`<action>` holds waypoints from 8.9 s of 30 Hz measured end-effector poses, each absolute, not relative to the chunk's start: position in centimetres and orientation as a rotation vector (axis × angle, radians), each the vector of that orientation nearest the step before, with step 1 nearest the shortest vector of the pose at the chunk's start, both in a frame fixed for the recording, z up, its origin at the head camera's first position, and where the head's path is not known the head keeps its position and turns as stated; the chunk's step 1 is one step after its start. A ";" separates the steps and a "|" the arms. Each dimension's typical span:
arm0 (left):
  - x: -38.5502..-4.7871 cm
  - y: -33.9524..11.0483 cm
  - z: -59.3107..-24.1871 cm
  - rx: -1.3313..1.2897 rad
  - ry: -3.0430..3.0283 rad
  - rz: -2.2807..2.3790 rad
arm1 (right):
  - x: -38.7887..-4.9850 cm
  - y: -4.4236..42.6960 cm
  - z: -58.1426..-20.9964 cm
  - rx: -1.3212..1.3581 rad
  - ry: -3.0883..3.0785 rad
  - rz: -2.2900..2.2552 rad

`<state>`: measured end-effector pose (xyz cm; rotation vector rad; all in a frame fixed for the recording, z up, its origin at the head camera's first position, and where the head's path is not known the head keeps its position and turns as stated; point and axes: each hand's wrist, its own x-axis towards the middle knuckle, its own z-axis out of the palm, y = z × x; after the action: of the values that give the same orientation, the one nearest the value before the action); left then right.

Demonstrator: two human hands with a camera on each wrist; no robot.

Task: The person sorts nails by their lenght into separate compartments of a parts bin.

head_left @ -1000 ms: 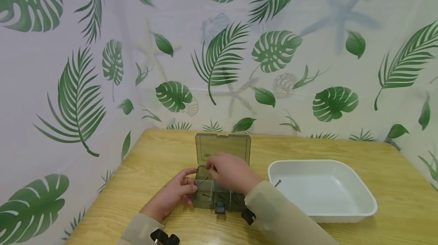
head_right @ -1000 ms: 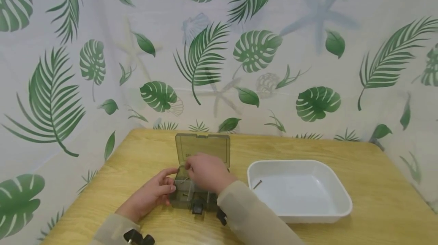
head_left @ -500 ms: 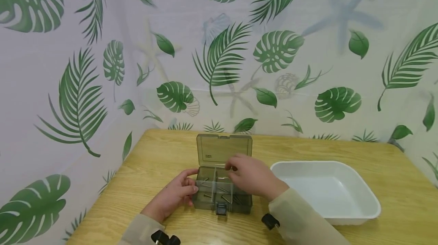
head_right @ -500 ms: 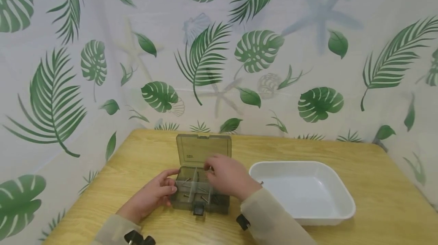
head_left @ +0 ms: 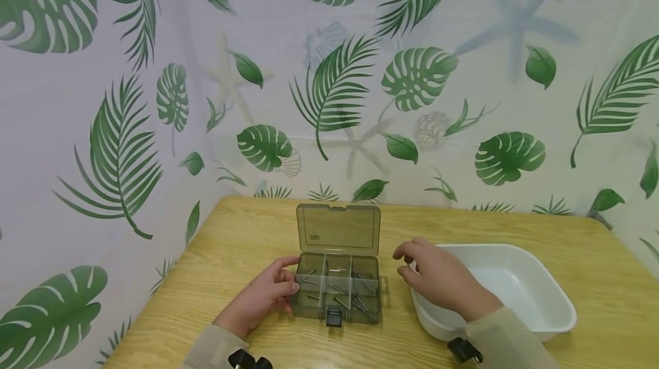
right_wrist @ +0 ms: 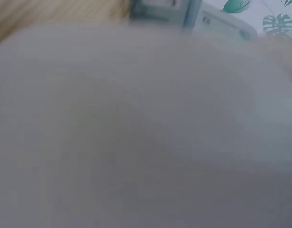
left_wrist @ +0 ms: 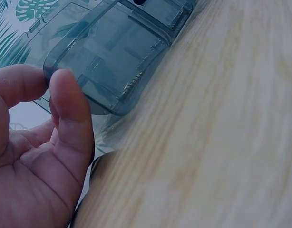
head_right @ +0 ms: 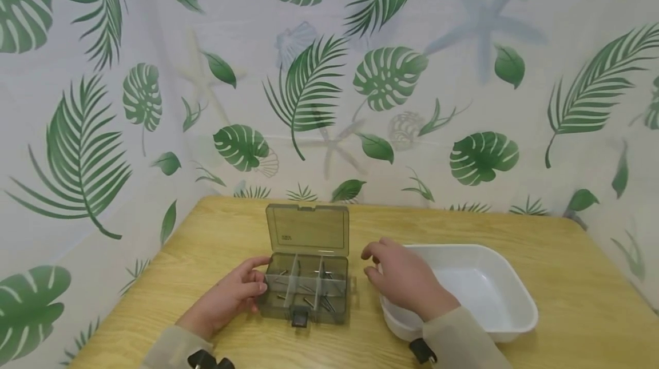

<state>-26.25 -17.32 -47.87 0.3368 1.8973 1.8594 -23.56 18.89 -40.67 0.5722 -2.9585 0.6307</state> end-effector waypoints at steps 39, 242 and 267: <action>-26.2 -17.3 -47.8 0.338 1.918 1.858 | -24.1 24.2 -44.9 0.552 -3.179 0.434; -23.7 -12.8 -43.6 1.174 2.781 0.096 | -20.3 10.6 -44.2 0.969 -2.961 0.176; -24.1 -13.0 -44.0 1.091 2.784 0.251 | -20.3 11.3 -43.1 0.935 -2.989 0.465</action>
<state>-24.08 -12.97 -43.99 1.0907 2.7844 0.2506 -20.28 11.28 -43.09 0.9347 -2.9891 0.4652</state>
